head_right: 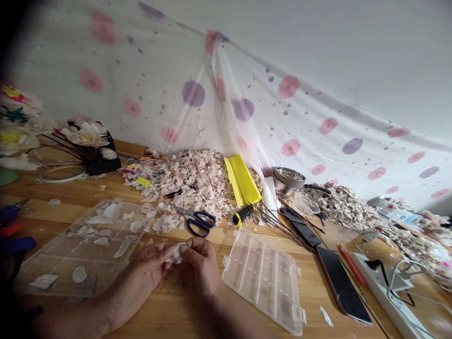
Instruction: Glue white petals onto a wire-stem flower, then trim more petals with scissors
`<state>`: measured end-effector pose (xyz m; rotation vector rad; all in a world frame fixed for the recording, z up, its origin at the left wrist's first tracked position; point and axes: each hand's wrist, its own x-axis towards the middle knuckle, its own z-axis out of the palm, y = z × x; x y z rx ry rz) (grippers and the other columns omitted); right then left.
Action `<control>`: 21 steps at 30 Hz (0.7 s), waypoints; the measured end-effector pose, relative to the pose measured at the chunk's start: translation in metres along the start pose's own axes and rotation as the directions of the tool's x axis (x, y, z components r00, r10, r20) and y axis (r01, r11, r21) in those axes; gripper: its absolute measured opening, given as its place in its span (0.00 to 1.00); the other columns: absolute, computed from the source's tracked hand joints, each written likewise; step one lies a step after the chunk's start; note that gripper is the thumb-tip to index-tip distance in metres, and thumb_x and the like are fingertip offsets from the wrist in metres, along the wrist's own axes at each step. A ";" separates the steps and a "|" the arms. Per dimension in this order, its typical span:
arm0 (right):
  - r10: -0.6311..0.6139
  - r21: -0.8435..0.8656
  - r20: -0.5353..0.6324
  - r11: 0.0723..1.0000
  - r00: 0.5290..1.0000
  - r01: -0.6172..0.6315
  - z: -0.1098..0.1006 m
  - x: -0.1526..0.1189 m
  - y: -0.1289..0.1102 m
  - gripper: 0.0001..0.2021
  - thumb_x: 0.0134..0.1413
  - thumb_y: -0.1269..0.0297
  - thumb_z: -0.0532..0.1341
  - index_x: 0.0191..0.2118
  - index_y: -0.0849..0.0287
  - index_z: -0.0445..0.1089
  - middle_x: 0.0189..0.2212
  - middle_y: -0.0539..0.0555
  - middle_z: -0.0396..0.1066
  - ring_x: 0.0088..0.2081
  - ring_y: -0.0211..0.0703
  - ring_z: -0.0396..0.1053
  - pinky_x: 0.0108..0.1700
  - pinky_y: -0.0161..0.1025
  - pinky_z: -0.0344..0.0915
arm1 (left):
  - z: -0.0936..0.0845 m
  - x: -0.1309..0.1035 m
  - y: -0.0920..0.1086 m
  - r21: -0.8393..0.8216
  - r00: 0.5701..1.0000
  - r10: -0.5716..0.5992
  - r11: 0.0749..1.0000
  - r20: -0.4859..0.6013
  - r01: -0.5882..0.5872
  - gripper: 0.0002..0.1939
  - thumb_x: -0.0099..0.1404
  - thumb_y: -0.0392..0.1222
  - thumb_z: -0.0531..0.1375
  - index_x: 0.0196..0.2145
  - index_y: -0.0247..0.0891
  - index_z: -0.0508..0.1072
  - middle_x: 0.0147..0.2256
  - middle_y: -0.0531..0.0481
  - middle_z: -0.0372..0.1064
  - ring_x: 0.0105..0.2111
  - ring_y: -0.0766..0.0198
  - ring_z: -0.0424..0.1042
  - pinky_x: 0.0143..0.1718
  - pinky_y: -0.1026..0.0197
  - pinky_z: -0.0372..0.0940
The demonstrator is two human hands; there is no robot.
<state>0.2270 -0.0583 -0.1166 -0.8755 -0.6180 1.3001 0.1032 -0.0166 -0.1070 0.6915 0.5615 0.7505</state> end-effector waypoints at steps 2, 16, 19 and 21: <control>-0.002 -0.008 -0.007 1.000 1.000 0.002 -0.001 0.000 0.001 0.14 0.42 0.62 0.72 0.21 0.61 0.68 0.17 0.49 0.69 0.22 0.37 0.64 0.28 0.34 0.57 | 0.000 0.000 -0.001 0.006 1.000 -0.004 1.000 -0.014 0.004 0.10 0.48 0.44 0.72 0.23 0.36 0.77 0.23 0.53 0.69 0.27 0.66 0.62 0.34 0.63 0.58; -0.011 0.013 0.035 1.000 0.999 0.011 0.002 0.000 -0.002 0.15 0.43 0.59 0.71 0.21 0.61 0.68 0.17 0.50 0.68 0.23 0.40 0.67 0.28 0.36 0.59 | -0.003 0.002 -0.003 0.004 1.000 -0.003 1.000 0.006 0.003 0.10 0.49 0.45 0.72 0.25 0.36 0.78 0.24 0.52 0.70 0.28 0.66 0.63 0.34 0.64 0.59; -0.006 0.035 0.048 0.999 0.999 0.004 0.005 -0.001 -0.004 0.14 0.41 0.61 0.72 0.21 0.61 0.68 0.18 0.50 0.69 0.23 0.42 0.69 0.30 0.37 0.61 | -0.002 0.002 -0.002 -0.059 1.000 -0.006 0.998 -0.001 0.006 0.10 0.54 0.45 0.70 0.23 0.36 0.77 0.24 0.53 0.69 0.26 0.68 0.60 0.32 0.65 0.59; -0.004 0.059 0.049 0.998 0.999 0.001 0.006 -0.002 -0.004 0.14 0.41 0.61 0.72 0.20 0.60 0.67 0.17 0.49 0.68 0.22 0.41 0.68 0.29 0.37 0.61 | -0.002 0.002 -0.001 -0.102 1.000 -0.006 0.995 -0.010 0.005 0.10 0.55 0.43 0.69 0.23 0.35 0.76 0.25 0.53 0.69 0.26 0.68 0.60 0.31 0.65 0.60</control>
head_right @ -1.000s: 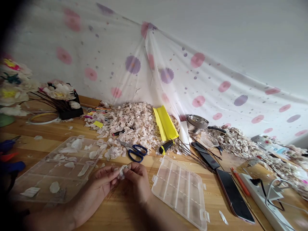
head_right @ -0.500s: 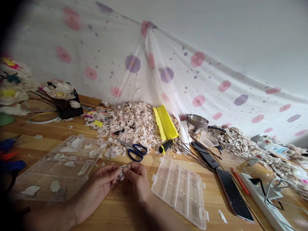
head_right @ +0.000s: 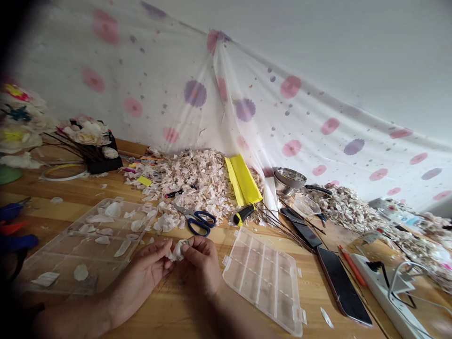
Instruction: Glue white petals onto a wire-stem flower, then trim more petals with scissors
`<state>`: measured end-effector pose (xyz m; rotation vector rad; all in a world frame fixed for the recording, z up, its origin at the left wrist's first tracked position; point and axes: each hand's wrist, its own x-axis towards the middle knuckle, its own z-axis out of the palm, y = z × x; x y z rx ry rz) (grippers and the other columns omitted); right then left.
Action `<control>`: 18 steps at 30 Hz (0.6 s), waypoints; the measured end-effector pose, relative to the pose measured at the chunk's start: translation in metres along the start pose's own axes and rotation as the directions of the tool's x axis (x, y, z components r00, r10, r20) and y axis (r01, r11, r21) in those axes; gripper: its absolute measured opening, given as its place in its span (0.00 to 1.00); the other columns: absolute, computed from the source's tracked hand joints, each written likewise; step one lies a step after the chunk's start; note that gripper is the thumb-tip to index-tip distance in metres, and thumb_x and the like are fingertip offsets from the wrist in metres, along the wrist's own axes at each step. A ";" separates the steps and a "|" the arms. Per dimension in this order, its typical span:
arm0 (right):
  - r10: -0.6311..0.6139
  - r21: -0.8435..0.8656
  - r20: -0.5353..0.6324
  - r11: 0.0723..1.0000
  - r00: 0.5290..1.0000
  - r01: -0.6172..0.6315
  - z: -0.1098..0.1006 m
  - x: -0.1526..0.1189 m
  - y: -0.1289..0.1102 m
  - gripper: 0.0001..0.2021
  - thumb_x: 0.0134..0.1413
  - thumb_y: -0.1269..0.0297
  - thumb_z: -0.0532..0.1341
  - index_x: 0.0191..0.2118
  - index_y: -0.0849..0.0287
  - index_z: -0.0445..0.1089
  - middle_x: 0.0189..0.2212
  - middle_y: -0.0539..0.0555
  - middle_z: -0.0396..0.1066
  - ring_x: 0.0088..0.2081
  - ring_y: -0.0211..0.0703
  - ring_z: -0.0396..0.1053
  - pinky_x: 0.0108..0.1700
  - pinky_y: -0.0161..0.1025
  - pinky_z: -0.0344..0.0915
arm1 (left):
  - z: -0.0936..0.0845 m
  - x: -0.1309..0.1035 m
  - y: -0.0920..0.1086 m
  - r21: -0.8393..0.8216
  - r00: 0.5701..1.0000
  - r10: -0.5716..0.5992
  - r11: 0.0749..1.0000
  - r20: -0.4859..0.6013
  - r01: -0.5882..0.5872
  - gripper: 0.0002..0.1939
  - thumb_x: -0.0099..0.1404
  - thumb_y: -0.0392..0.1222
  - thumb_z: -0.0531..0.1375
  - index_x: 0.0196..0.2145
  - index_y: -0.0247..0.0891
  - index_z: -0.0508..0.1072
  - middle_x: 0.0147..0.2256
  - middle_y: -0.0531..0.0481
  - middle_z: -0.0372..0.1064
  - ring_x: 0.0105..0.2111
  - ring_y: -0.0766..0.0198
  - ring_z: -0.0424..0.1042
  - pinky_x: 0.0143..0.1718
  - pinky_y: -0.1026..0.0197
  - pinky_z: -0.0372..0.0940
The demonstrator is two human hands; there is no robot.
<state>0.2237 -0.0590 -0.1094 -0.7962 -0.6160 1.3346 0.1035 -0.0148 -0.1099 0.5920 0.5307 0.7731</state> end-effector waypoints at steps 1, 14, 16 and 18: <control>0.000 0.008 -0.007 1.000 1.000 0.000 0.000 0.000 0.000 0.14 0.41 0.61 0.72 0.20 0.60 0.67 0.17 0.49 0.67 0.22 0.40 0.67 0.29 0.37 0.61 | 0.000 0.000 0.000 -0.012 1.000 0.002 1.000 -0.004 -0.002 0.09 0.55 0.42 0.69 0.23 0.35 0.76 0.25 0.53 0.69 0.26 0.69 0.60 0.31 0.65 0.60; -0.087 -0.085 -0.091 0.993 0.992 0.079 -0.007 0.006 -0.006 0.16 0.42 0.57 0.72 0.21 0.62 0.69 0.16 0.47 0.64 0.20 0.32 0.56 0.25 0.32 0.52 | -0.002 0.000 0.002 0.095 1.000 -0.014 0.995 -0.007 0.014 0.08 0.48 0.41 0.72 0.26 0.36 0.80 0.25 0.52 0.69 0.27 0.68 0.58 0.31 0.65 0.57; -0.080 -0.106 -0.079 0.992 0.994 0.071 -0.004 0.005 -0.007 0.16 0.40 0.56 0.73 0.21 0.62 0.70 0.17 0.48 0.66 0.20 0.33 0.58 0.25 0.32 0.53 | -0.001 0.000 0.002 0.105 1.000 -0.010 0.994 -0.020 0.012 0.09 0.46 0.41 0.72 0.26 0.36 0.80 0.25 0.52 0.69 0.26 0.68 0.58 0.31 0.65 0.57; -0.071 -0.125 -0.075 0.990 0.995 0.061 -0.002 0.004 -0.008 0.16 0.37 0.58 0.75 0.21 0.62 0.70 0.18 0.49 0.68 0.20 0.34 0.60 0.26 0.33 0.55 | 0.000 0.000 0.003 0.111 1.000 -0.008 0.994 -0.023 0.010 0.09 0.46 0.41 0.73 0.25 0.37 0.80 0.25 0.52 0.69 0.27 0.68 0.59 0.31 0.65 0.57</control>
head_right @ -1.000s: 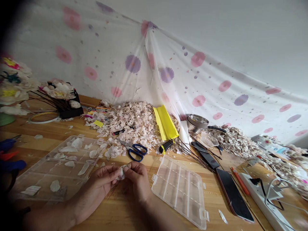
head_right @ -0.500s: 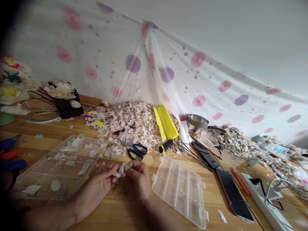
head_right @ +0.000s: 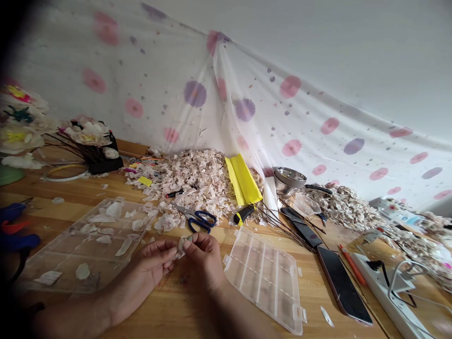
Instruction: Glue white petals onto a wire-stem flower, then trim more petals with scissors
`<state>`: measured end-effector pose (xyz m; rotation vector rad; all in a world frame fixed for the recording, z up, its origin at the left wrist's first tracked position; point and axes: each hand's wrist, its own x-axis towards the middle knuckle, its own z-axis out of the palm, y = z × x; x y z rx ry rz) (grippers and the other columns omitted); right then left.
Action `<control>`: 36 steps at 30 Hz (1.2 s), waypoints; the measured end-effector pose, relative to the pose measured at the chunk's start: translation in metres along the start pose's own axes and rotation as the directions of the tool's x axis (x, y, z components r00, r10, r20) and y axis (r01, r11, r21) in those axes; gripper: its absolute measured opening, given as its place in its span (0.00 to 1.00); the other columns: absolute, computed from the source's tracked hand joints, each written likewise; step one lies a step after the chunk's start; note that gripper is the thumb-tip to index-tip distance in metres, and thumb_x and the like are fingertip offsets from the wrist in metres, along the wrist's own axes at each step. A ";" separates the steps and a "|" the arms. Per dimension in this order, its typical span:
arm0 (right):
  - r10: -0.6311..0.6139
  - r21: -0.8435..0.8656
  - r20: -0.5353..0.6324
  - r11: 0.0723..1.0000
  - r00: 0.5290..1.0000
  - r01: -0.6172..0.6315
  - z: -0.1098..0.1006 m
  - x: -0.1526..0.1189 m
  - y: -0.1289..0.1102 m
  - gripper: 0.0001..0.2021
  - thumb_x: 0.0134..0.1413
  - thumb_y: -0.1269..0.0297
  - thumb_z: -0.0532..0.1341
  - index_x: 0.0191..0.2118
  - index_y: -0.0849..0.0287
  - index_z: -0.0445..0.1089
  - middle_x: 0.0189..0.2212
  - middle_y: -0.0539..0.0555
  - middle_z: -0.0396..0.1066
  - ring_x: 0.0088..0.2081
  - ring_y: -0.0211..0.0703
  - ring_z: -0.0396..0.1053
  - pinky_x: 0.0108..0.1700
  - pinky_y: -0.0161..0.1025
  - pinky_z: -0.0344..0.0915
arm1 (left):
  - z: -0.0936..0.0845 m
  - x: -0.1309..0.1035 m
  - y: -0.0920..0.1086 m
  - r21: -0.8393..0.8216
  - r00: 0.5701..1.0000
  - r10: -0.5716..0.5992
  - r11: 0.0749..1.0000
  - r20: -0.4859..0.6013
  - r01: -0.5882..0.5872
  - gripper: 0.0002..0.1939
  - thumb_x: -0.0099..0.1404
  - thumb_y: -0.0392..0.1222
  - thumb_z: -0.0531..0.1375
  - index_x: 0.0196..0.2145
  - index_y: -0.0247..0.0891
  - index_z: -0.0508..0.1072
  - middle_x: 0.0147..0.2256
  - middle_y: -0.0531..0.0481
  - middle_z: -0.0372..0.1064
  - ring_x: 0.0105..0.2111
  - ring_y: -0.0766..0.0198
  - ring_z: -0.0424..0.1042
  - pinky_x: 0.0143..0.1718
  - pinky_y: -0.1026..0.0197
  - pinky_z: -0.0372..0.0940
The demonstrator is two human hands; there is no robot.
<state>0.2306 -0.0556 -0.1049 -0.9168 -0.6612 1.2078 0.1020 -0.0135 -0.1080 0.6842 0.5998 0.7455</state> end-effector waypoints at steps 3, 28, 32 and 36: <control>-0.012 -0.019 -0.029 1.000 1.000 0.011 0.000 0.000 -0.002 0.15 0.37 0.59 0.74 0.21 0.62 0.71 0.17 0.50 0.69 0.20 0.33 0.60 0.26 0.32 0.54 | 0.002 -0.001 0.000 0.001 1.000 -0.004 1.000 0.000 0.004 0.09 0.46 0.40 0.73 0.25 0.37 0.79 0.25 0.53 0.69 0.27 0.68 0.60 0.32 0.65 0.58; -0.028 -0.009 -0.036 1.000 0.999 0.028 -0.006 0.007 0.006 0.14 0.31 0.63 0.77 0.23 0.62 0.73 0.19 0.48 0.69 0.22 0.33 0.61 0.27 0.31 0.55 | -0.007 0.006 0.002 0.273 0.995 0.094 0.959 -0.036 -0.081 0.14 0.51 0.52 0.70 0.31 0.41 0.79 0.32 0.52 0.73 0.35 0.62 0.64 0.37 0.61 0.57; -0.011 0.025 -0.047 1.000 0.999 0.012 -0.007 0.006 0.010 0.16 0.39 0.56 0.74 0.22 0.62 0.71 0.16 0.47 0.64 0.19 0.31 0.55 0.23 0.30 0.49 | -0.007 0.007 0.001 0.244 0.995 0.098 0.966 -0.024 -0.089 0.12 0.49 0.50 0.70 0.27 0.40 0.78 0.27 0.54 0.71 0.30 0.64 0.62 0.34 0.62 0.57; 0.035 0.021 -0.025 0.999 0.999 -0.034 -0.007 0.004 0.006 0.17 0.42 0.52 0.71 0.22 0.62 0.71 0.18 0.49 0.66 0.21 0.33 0.57 0.24 0.31 0.50 | -0.005 0.006 0.003 0.167 0.995 0.091 0.982 -0.041 -0.083 0.12 0.48 0.48 0.71 0.27 0.39 0.78 0.25 0.54 0.70 0.28 0.65 0.61 0.33 0.63 0.57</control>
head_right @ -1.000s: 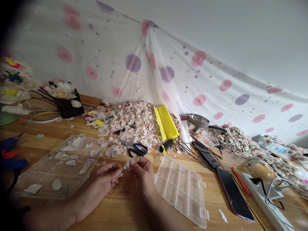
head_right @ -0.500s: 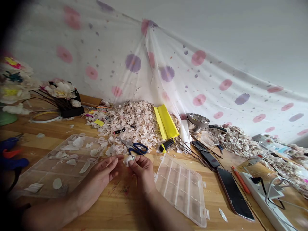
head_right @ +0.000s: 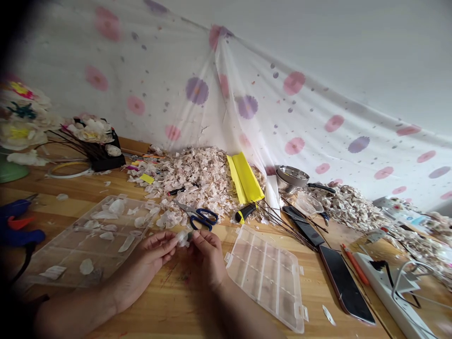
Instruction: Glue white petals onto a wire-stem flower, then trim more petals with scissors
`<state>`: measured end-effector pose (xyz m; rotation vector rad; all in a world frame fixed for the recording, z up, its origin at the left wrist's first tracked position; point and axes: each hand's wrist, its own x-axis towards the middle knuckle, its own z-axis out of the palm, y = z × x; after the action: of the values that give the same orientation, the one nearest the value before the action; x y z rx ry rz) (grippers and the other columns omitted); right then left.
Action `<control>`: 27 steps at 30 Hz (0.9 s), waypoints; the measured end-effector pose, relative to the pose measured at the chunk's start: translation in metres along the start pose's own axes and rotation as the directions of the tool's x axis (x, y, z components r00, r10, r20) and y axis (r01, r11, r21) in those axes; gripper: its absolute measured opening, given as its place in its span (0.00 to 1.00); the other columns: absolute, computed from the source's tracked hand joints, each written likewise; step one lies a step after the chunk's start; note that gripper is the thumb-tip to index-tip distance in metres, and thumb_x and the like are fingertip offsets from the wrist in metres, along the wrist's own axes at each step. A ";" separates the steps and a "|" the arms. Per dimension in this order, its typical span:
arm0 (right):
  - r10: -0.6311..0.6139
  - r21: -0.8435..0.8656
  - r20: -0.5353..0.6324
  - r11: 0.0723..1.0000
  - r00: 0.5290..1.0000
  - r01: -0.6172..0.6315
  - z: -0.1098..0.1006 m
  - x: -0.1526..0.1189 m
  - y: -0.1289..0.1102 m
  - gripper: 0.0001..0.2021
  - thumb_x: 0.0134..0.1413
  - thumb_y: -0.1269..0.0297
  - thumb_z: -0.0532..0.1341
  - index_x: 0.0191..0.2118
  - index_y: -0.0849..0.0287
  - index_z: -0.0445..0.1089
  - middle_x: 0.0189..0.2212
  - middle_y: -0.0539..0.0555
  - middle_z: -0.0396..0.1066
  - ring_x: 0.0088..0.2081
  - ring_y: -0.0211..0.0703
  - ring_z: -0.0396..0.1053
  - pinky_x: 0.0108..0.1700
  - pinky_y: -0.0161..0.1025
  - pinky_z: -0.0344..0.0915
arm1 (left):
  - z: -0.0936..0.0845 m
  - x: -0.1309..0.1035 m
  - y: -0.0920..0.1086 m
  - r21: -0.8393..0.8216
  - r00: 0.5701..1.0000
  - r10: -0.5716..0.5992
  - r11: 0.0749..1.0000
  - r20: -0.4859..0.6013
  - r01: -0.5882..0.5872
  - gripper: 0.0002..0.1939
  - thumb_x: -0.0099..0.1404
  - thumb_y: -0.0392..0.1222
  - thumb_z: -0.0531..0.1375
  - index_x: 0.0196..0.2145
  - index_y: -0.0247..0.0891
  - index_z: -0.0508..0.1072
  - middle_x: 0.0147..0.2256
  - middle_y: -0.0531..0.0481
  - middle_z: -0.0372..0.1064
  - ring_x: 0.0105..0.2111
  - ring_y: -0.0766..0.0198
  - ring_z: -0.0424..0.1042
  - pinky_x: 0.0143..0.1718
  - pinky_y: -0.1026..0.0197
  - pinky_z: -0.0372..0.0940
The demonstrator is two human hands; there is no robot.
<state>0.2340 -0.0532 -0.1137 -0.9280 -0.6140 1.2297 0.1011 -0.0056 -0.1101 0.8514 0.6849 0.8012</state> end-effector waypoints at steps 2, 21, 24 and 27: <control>0.033 -0.030 0.031 0.999 0.999 -0.032 0.001 -0.001 -0.003 0.16 0.40 0.55 0.73 0.22 0.63 0.71 0.18 0.50 0.67 0.20 0.33 0.57 0.24 0.32 0.49 | 0.000 0.000 0.001 -0.030 1.000 -0.008 1.000 0.002 0.008 0.11 0.48 0.47 0.71 0.27 0.39 0.78 0.25 0.53 0.70 0.28 0.65 0.61 0.33 0.63 0.58; -0.095 -0.223 -0.023 0.971 0.995 0.087 -0.006 0.002 -0.026 0.11 0.42 0.62 0.69 0.22 0.61 0.69 0.17 0.46 0.65 0.21 0.32 0.55 0.26 0.32 0.50 | -0.001 0.000 -0.001 -0.050 1.000 -0.014 0.999 -0.028 0.013 0.12 0.51 0.49 0.70 0.28 0.39 0.77 0.29 0.52 0.70 0.31 0.66 0.63 0.33 0.65 0.58; -0.019 -0.228 0.032 0.973 0.999 0.026 -0.002 0.001 -0.022 0.11 0.39 0.62 0.71 0.21 0.61 0.69 0.16 0.46 0.64 0.20 0.32 0.55 0.24 0.33 0.49 | -0.001 -0.001 -0.001 0.043 1.000 0.023 0.999 0.014 -0.024 0.11 0.55 0.50 0.67 0.29 0.39 0.77 0.28 0.53 0.68 0.31 0.64 0.62 0.34 0.63 0.58; 0.056 -0.220 0.090 0.975 0.994 -0.035 0.004 -0.001 -0.015 0.14 0.35 0.59 0.73 0.21 0.61 0.69 0.15 0.46 0.63 0.19 0.33 0.54 0.24 0.33 0.48 | 0.000 -0.002 -0.001 0.127 0.998 0.024 0.991 0.060 -0.031 0.11 0.57 0.49 0.66 0.30 0.39 0.76 0.28 0.53 0.68 0.32 0.63 0.62 0.36 0.61 0.58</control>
<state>0.2384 -0.0545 -0.0990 -1.0751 -0.8200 1.2708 0.1002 -0.0073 -0.1108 0.9987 0.6798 0.7600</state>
